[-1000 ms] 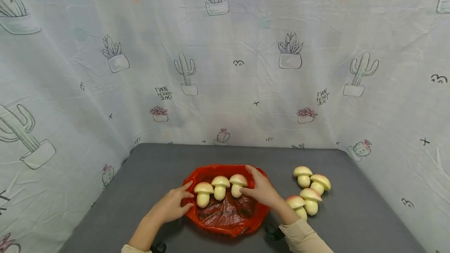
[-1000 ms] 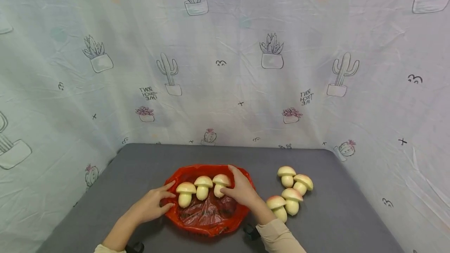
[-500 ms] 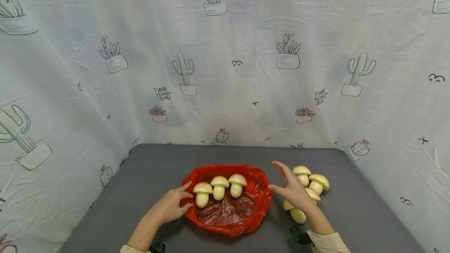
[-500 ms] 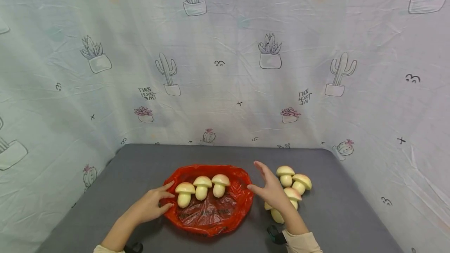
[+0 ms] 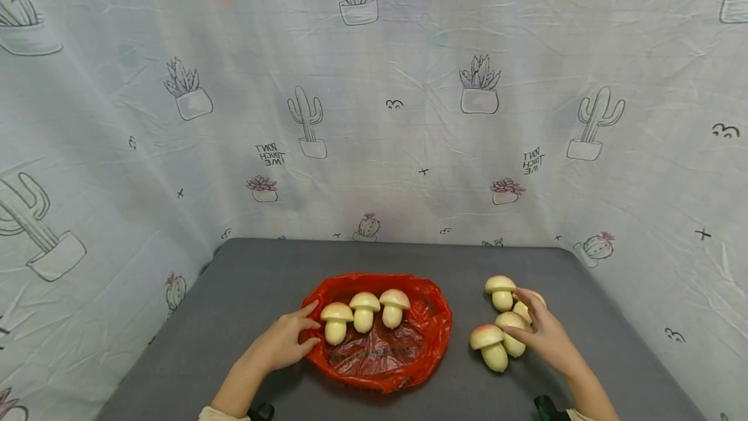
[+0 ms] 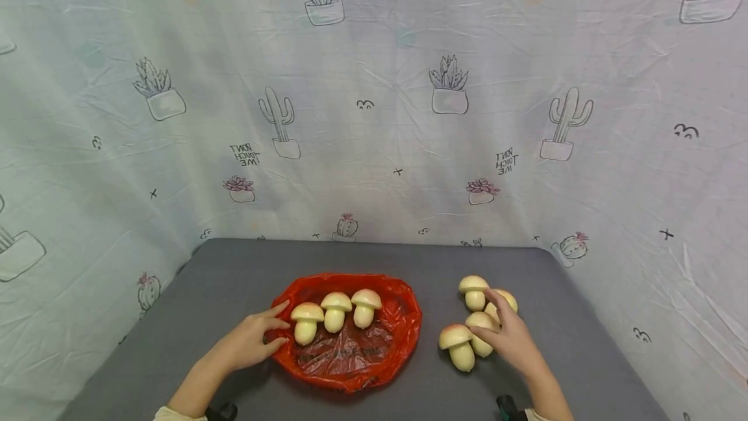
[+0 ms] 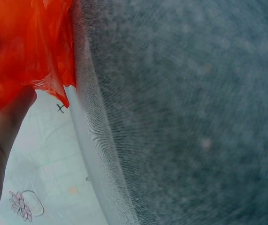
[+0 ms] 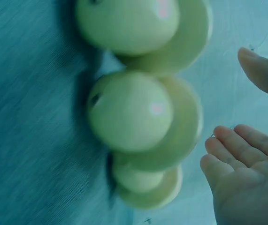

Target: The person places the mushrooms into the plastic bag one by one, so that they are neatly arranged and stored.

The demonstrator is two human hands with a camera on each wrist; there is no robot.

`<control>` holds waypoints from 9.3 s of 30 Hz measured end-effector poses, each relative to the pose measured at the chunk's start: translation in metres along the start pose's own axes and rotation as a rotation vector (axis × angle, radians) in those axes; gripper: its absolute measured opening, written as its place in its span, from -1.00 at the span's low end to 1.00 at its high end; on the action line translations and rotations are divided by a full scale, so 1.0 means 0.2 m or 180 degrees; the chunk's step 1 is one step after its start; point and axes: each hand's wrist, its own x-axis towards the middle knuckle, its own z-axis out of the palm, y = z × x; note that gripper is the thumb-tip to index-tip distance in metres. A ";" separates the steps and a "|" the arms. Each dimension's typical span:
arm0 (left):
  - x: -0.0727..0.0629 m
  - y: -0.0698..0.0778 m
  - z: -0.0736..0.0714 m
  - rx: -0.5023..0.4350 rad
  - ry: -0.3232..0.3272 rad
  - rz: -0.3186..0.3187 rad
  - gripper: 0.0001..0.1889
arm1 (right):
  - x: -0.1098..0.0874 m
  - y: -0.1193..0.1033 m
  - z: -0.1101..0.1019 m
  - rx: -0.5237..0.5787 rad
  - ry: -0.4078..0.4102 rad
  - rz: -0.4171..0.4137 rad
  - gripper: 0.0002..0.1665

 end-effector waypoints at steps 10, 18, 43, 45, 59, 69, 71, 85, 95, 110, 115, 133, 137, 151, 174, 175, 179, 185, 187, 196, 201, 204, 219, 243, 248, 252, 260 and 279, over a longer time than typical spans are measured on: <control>0.00 0.00 -0.01 0.0005 -0.0016 -0.0023 -0.73 | -0.02 0.10 -0.02 -0.0235 -0.0195 0.0252 -0.04; 0.00 0.01 -0.01 -0.0002 -0.0023 -0.0049 -0.73 | -0.03 0.13 0.00 -0.0420 -0.0349 0.0384 -0.02; -0.01 0.00 0.00 0.0051 0.0057 -0.0034 -0.74 | -0.08 0.12 -0.01 -0.0842 -0.0057 0.0328 -0.03; -0.01 0.00 0.00 0.0052 0.0043 -0.0055 -0.73 | -0.08 0.11 -0.02 -0.0816 -0.0045 0.0335 -0.03; 0.00 0.01 -0.02 -0.0017 -0.0065 -0.0127 -0.72 | 0.02 -0.04 0.00 0.0089 -0.0032 -0.0285 -0.10; 0.00 0.00 -0.01 0.0029 -0.0033 -0.0080 -0.72 | 0.17 -0.22 0.20 0.0377 -0.0388 -0.0306 -0.13; 0.00 0.00 -0.01 0.0031 -0.0035 -0.0081 -0.72 | 0.20 -0.23 0.27 0.0338 -0.0431 -0.0310 -0.13; -0.01 0.00 0.00 0.0024 -0.0006 -0.0037 -0.73 | 0.29 -0.26 0.54 -0.0024 -0.0353 -0.0182 -0.08; 0.00 0.00 0.00 0.0043 -0.0009 -0.0044 -0.73 | 0.31 -0.24 0.61 -0.0263 -0.0274 -0.0201 -0.12; -0.01 0.00 0.00 0.0046 0.0011 -0.0043 -0.72 | 0.31 -0.23 0.68 -0.0548 -0.0344 -0.0178 -0.12; -0.01 0.00 0.00 0.0038 0.0005 -0.0058 -0.72 | 0.31 -0.24 0.65 -0.0473 -0.0249 -0.0198 -0.08; -0.01 0.01 0.00 0.0034 -0.0018 -0.0060 -0.72 | 0.24 -0.22 0.25 0.0014 0.0134 -0.0076 -0.14; -0.01 0.01 0.00 0.0032 -0.0026 -0.0064 -0.72 | 0.20 -0.16 0.14 0.0111 0.0213 0.0025 -0.12; 0.00 0.00 0.00 0.0040 -0.0023 -0.0007 -0.73 | 0.07 0.10 -0.11 -0.0379 0.0420 0.0639 0.08; 0.00 0.01 -0.01 0.0032 -0.0074 -0.0062 -0.72 | 0.13 0.29 -0.10 -0.0659 0.0040 0.1059 0.15; 0.00 0.01 0.00 0.0029 -0.0073 -0.0062 -0.72 | 0.13 0.29 -0.10 -0.0675 0.0048 0.1036 0.14; 0.01 0.01 0.00 0.0006 -0.0078 -0.0065 -0.72 | 0.14 0.29 -0.10 -0.0724 0.0031 0.1045 0.12; 0.00 0.01 0.00 0.0023 -0.0082 -0.0065 -0.72 | 0.14 0.30 -0.10 -0.0750 0.0021 0.1063 0.12; 0.00 0.01 0.00 0.0023 -0.0069 -0.0061 -0.72 | 0.15 0.31 -0.10 -0.0740 0.0040 0.1067 0.12; 0.00 0.01 0.00 0.0044 -0.0043 -0.0061 -0.73 | 0.12 0.30 -0.11 -0.0717 0.0173 0.1103 0.10; 0.00 0.00 0.00 -0.0007 -0.0069 -0.0063 -0.72 | 0.10 0.28 -0.12 -0.0719 0.0220 0.1046 0.11; 0.00 0.00 0.00 -0.0033 -0.0076 -0.0055 -0.72 | 0.09 0.25 -0.12 -0.0691 0.0252 0.0947 0.11; 0.02 0.01 -0.02 0.0030 -0.0088 -0.0060 -0.74 | 0.15 -0.12 -0.02 0.0531 0.0190 -0.0011 -0.03; 0.01 0.01 0.00 0.0105 -0.0024 -0.0044 -0.74 | 0.24 -0.52 0.79 0.0672 -0.1186 -0.0551 -0.06; 0.01 0.01 0.00 0.0074 -0.0044 -0.0074 -0.73 | 0.23 -0.55 0.93 0.0067 -0.1342 -0.0455 -0.03; 0.00 0.01 0.01 0.0093 -0.0017 -0.0049 -0.74 | 0.22 -0.56 1.00 -0.0216 -0.1479 -0.0517 -0.06; 0.01 0.00 0.01 0.0086 -0.0014 -0.0008 -0.74 | 0.22 -0.56 1.08 -0.0405 -0.1621 -0.0639 -0.09; 0.00 0.00 0.00 0.0075 -0.0004 -0.0045 -0.72 | 0.22 -0.58 0.99 -0.0175 -0.1539 -0.0588 -0.05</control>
